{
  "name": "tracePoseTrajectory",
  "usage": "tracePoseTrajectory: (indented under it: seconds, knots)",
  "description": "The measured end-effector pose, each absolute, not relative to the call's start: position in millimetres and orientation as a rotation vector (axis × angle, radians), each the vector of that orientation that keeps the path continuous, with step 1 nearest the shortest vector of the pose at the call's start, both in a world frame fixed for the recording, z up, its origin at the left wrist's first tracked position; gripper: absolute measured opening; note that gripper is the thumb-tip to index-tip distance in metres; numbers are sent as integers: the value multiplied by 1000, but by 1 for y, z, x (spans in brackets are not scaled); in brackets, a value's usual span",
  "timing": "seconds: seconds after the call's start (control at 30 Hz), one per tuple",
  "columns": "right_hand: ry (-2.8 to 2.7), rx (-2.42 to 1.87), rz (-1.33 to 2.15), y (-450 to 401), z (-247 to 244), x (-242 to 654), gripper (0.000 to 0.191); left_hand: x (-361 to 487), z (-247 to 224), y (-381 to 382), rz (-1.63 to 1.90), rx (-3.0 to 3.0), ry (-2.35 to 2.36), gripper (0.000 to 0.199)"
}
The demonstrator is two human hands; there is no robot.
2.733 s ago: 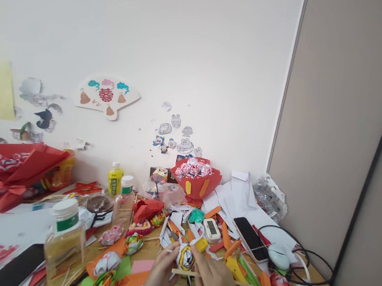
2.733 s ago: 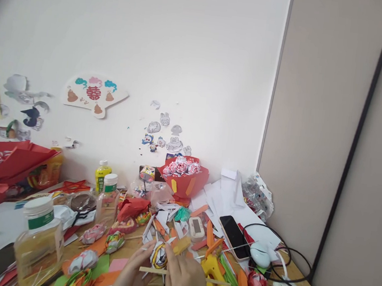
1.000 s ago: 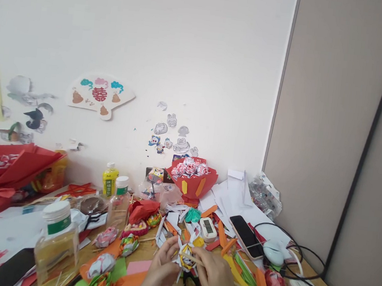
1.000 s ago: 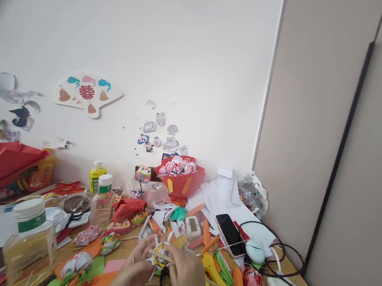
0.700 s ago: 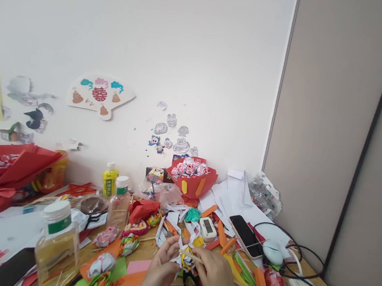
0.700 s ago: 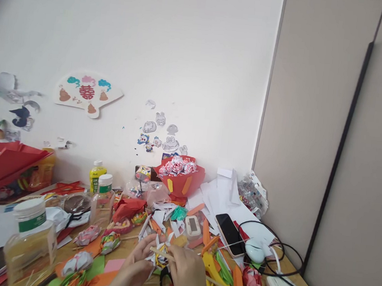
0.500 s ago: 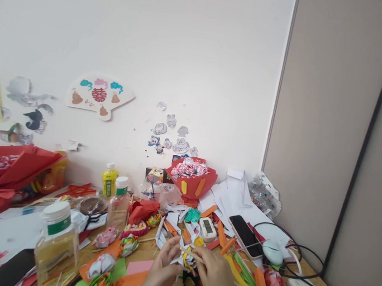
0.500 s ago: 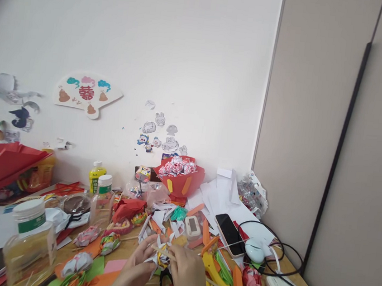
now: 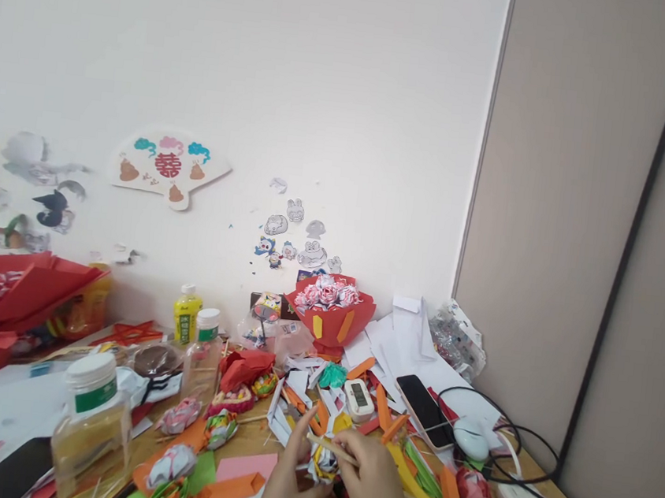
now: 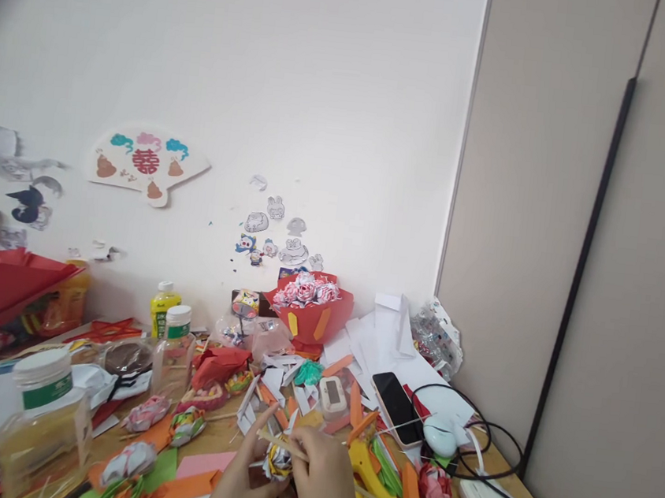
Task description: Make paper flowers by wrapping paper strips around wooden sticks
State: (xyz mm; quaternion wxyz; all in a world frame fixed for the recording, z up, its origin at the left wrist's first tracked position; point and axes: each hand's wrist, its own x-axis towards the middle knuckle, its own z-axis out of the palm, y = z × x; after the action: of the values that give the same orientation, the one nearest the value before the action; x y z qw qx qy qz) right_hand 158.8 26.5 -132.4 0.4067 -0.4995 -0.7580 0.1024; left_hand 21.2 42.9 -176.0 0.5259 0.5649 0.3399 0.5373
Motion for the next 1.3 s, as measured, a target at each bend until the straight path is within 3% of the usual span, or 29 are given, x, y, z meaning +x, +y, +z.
tracePoseTrajectory:
  seconds: [0.2, 0.33, 0.5, 0.67, 1.3]
  knots:
    - [-1782, -1244, 403, 30, -139, 159, 9, 19, -164, 37, 1264, 1341, 792, 96]
    - [-1781, -1195, 465, 34, -137, 160, 15, 18, -169, 40, 1247, 1382, 807, 87]
    - [-1903, -1234, 54, 30, -134, 160, 16, 17, -176, 45, 1294, 1466, 889, 57]
    - [-1962, -1198, -363, 27, -140, 161, 16, 16, -167, 39, 1257, 1562, 1009, 55]
    - [-2001, -1138, -562, 30, -140, 160, 28, 14, -174, 39, 1284, 1631, 1156, 48]
